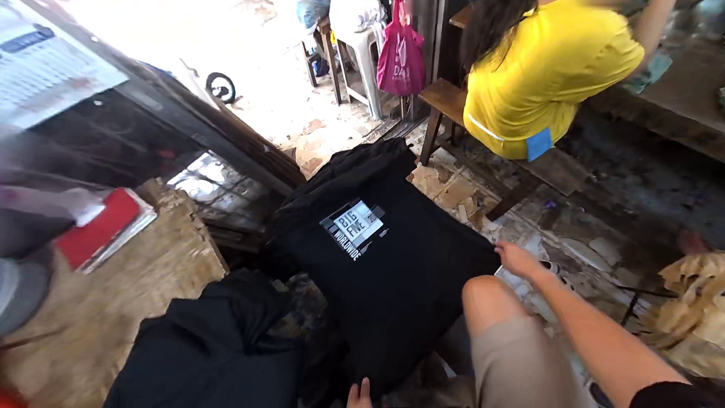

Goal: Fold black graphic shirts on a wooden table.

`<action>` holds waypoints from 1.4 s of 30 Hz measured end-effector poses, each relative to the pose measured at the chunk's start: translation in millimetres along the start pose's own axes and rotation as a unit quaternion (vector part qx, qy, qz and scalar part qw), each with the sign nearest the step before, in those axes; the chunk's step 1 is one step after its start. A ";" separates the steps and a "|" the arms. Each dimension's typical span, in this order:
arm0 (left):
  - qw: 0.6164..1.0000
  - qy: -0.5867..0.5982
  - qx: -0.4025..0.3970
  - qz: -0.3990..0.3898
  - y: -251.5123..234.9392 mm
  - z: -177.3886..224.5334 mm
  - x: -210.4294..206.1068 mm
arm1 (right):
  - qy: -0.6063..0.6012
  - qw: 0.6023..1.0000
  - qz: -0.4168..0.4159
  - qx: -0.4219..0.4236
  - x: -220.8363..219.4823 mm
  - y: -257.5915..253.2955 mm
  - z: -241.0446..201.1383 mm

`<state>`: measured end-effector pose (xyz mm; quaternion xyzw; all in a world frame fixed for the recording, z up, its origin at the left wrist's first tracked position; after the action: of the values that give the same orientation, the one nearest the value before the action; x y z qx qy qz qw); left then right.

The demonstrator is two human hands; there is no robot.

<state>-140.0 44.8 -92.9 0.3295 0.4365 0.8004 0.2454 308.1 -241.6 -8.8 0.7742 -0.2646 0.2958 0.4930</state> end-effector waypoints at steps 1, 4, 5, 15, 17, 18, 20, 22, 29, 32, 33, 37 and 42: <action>1.000 -0.017 0.005 0.011 8.2 5.9 -3.9 | -0.037 0.999 0.017 -0.004 6.7 1.4 -4.8; 0.982 -0.184 0.027 0.018 17.1 27.9 -13.4 | -0.080 0.995 0.061 -0.004 11.2 -5.9 -8.1; 0.969 -0.245 0.021 0.020 19.0 41.1 -15.6 | -0.068 0.995 0.074 -0.001 12.6 -9.5 -8.6; 0.989 -0.077 -0.059 0.107 13.9 26.6 -20.3 | -0.127 0.974 0.176 0.073 39.2 0.8 5.1; 0.992 -0.102 -0.020 0.067 7.7 -0.8 -29.7 | -0.146 0.968 0.186 0.084 39.2 -4.1 6.9; 0.995 -0.081 -0.014 0.052 9.3 -5.9 -32.8 | -0.153 0.965 0.190 0.091 39.6 -4.9 6.3; 0.998 0.031 -0.018 0.044 18.7 -2.3 -36.9 | -0.176 0.958 0.200 0.105 40.2 -5.8 5.6; 0.987 0.152 -0.012 0.058 24.8 7.6 -39.5 | -0.202 0.951 0.206 0.113 41.4 -4.5 4.0; 0.979 0.057 -0.053 0.190 8.5 4.5 -68.1 | -0.208 0.949 0.198 0.130 49.1 -5.1 4.5; 0.971 -0.033 -0.045 0.231 12.5 -1.5 -95.5 | -0.221 0.942 0.209 0.145 47.6 -3.6 3.9; 0.968 -0.072 -0.043 0.237 12.8 -4.2 -102.7 | -0.225 0.939 0.213 0.148 47.0 -2.8 2.8; 0.958 -0.121 -0.032 0.258 23.7 -2.9 -104.2 | -0.208 0.940 0.223 0.152 54.2 0.4 -4.9; 0.992 -0.078 -0.019 0.095 49.0 13.1 -75.2 | -0.176 0.946 0.222 0.157 70.2 -4.3 -4.8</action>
<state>-85.7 -23.8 -69.1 0.4261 0.3677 0.8000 0.2080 358.2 -243.9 40.7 0.8030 -0.4628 0.2947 0.2326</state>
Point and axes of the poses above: each hand's wrist, its own y-axis away from the middle knuckle, its own x-axis out of the back of the hand, z = x × y, the point moved 5 cm from there along -y, towards the middle knuckle, and after that the axes turned 9 degrees about x, right-handed, at the moved point
